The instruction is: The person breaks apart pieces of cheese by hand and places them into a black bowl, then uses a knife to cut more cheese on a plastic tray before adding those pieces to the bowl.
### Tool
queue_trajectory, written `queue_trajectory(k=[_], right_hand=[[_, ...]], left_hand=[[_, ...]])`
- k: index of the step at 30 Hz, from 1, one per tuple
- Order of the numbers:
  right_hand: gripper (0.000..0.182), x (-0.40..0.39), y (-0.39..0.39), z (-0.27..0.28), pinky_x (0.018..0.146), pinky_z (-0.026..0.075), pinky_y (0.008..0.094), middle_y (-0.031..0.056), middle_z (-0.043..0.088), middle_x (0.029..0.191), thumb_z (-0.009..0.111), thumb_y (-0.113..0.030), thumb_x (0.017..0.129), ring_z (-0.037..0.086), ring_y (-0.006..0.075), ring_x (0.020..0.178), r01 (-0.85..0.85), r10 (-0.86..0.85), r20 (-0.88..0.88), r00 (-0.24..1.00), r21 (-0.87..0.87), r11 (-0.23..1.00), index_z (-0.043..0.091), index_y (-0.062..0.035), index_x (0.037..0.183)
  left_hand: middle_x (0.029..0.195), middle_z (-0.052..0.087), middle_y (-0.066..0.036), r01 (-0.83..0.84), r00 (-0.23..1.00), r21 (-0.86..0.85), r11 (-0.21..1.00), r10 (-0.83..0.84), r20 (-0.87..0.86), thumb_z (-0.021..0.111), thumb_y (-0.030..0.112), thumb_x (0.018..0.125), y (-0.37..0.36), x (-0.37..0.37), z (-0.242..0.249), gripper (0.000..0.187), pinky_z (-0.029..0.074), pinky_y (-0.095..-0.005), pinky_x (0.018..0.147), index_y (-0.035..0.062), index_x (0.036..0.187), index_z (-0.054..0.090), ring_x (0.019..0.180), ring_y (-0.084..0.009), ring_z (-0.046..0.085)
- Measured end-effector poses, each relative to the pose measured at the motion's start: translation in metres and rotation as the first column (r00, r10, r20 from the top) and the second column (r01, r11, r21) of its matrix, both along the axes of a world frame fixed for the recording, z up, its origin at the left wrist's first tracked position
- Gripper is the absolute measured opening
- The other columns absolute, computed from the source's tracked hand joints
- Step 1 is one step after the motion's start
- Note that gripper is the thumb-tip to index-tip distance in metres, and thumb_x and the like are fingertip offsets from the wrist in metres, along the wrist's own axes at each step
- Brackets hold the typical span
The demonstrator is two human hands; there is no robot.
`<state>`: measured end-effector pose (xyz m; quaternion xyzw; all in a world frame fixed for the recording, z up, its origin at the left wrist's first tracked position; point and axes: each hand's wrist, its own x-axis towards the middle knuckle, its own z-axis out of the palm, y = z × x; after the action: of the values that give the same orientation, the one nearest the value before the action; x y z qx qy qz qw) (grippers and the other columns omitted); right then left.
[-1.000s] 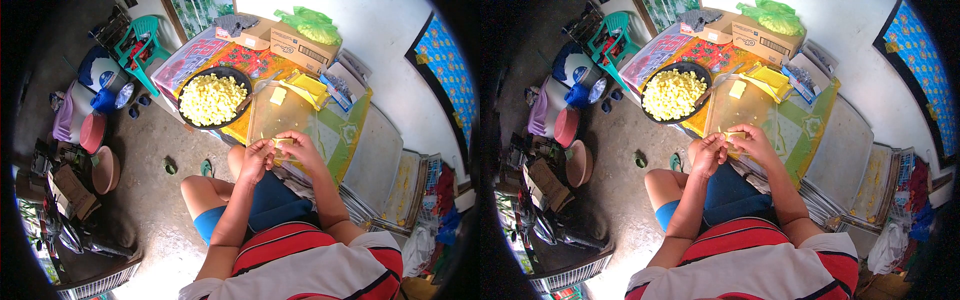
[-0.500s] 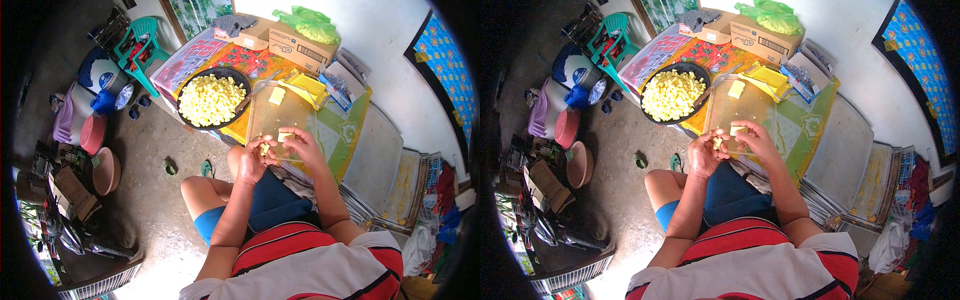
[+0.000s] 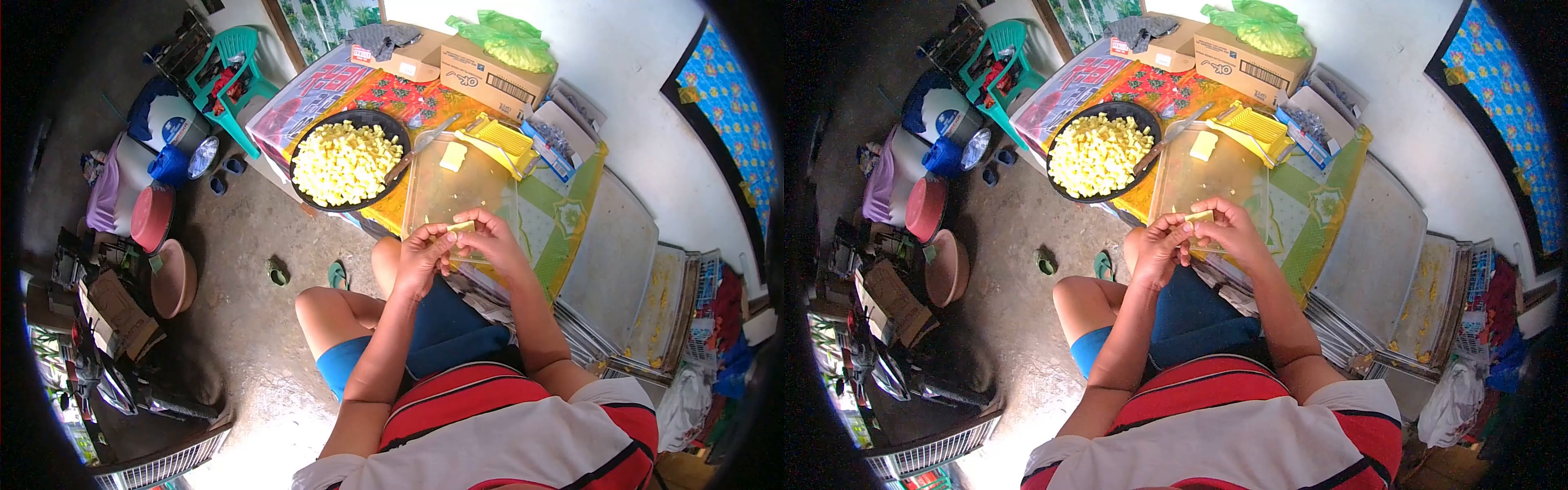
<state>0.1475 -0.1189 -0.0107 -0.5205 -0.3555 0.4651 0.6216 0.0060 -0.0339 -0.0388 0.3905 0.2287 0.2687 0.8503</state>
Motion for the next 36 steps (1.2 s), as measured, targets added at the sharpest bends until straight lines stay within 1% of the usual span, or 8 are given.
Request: queue_trajectory(k=[6, 12, 15, 18, 21, 24, 30, 36], right_hand=[[0.024, -0.001, -0.001, 0.001, 0.063, 0.050, 0.0227, 0.0046, 0.063, 0.091, 0.064, -0.003, 0.083, 0.062, 0.0113, 0.080, -0.004, 0.005, -0.050, 0.999, 0.015, 1.000, 0.057, -0.0014, 0.106], [0.025, -0.002, 0.002, -0.001, 0.063, 0.050, 0.0223, 0.0052, 0.064, 0.089, 0.064, -0.003, 0.083, 0.062, 0.0112, 0.081, 0.026, -0.025, -0.060, 0.998, 0.006, 1.000, 0.057, -0.0016, 0.107], [0.026, -0.003, 0.003, -0.001, 0.063, 0.050, 0.0229, 0.0053, 0.063, 0.090, 0.064, -0.003, 0.082, 0.061, 0.0105, 0.081, 0.023, -0.022, -0.071, 0.997, 0.012, 1.000, 0.058, -0.0019, 0.107], [0.027, -0.002, 0.003, -0.003, 0.064, 0.052, 0.0242, 0.0052, 0.063, 0.092, 0.064, -0.005, 0.082, 0.061, 0.0101, 0.080, 0.055, -0.054, -0.060, 0.997, 0.013, 0.998, 0.058, -0.0021, 0.108], [0.027, 0.000, 0.001, -0.001, 0.065, 0.052, 0.0252, 0.0046, 0.062, 0.093, 0.063, -0.006, 0.083, 0.060, 0.0102, 0.079, 0.060, -0.060, -0.068, 0.996, 0.005, 0.998, 0.058, -0.0022, 0.110], [0.028, 0.001, 0.001, -0.001, 0.066, 0.053, 0.0255, 0.0041, 0.062, 0.093, 0.062, -0.007, 0.083, 0.060, 0.0110, 0.079, 0.075, -0.076, -0.096, 0.992, -0.012, 0.997, 0.057, -0.0022, 0.111], [0.028, 0.003, 0.003, -0.007, 0.067, 0.053, 0.0259, 0.0043, 0.062, 0.094, 0.062, -0.006, 0.084, 0.061, 0.0121, 0.080, 0.059, -0.057, -0.101, 0.993, 0.011, 0.998, 0.057, -0.0027, 0.111], [0.026, 0.000, 0.002, 0.000, 0.068, 0.054, 0.0258, 0.0049, 0.060, 0.097, 0.060, -0.004, 0.085, 0.060, 0.0120, 0.082, 0.084, -0.086, -0.129, 0.988, -0.017, 0.996, 0.058, -0.0025, 0.111]], left_hand=[[0.076, 0.061, -0.004, 0.037, 0.999, -0.012, 0.999, -0.036, 0.018, 0.061, 0.014, 0.089, 0.003, -0.004, 0.001, 0.017, 0.046, -0.0226, 0.042, 0.0033, 0.101, 0.057, 0.053, -0.0082, 0.053], [0.082, 0.061, -0.006, 0.011, 1.000, -0.121, 0.993, -0.011, -0.002, 0.056, 0.017, 0.090, 0.002, -0.005, 0.010, 0.018, 0.047, -0.0245, 0.045, 0.0042, 0.102, 0.056, 0.056, -0.0114, 0.055], [0.085, 0.062, -0.007, 0.013, 0.999, -0.189, 0.982, -0.005, 0.047, 0.054, 0.021, 0.088, 0.006, -0.004, 0.005, 0.023, 0.048, -0.0267, 0.047, 0.0052, 0.104, 0.054, 0.057, -0.0139, 0.055], [0.087, 0.061, -0.009, 0.032, 0.992, -0.281, 0.959, 0.003, 0.125, 0.051, 0.021, 0.088, 0.009, -0.008, 0.009, 0.028, 0.051, -0.0281, 0.048, 0.0020, 0.108, 0.052, 0.058, -0.0157, 0.057], [0.086, 0.062, -0.007, 0.012, 0.992, -0.300, 0.954, 0.026, 0.122, 0.052, 0.028, 0.085, 0.012, -0.012, 0.016, 0.031, 0.049, -0.0311, 0.049, 0.0058, 0.107, 0.054, 0.058, -0.0170, 0.057], [0.087, 0.062, -0.009, 0.011, 0.987, -0.328, 0.945, 0.042, 0.152, 0.052, 0.026, 0.086, 0.014, -0.014, 0.015, 0.030, 0.049, -0.0312, 0.049, 0.0048, 0.107, 0.054, 0.057, -0.0176, 0.057], [0.083, 0.061, -0.009, -0.084, 0.993, -0.274, 0.958, 0.104, 0.061, 0.054, 0.024, 0.087, 0.009, -0.011, 0.026, 0.028, 0.045, -0.0270, 0.045, 0.0021, 0.104, 0.056, 0.055, -0.0171, 0.055], [0.073, 0.057, -0.001, -0.025, 0.999, -0.188, 0.982, 0.030, 0.020, 0.063, 0.026, 0.088, 0.008, -0.010, 0.010, 0.023, 0.037, -0.0214, 0.041, 0.0049, 0.097, 0.060, 0.050, -0.0090, 0.047]])
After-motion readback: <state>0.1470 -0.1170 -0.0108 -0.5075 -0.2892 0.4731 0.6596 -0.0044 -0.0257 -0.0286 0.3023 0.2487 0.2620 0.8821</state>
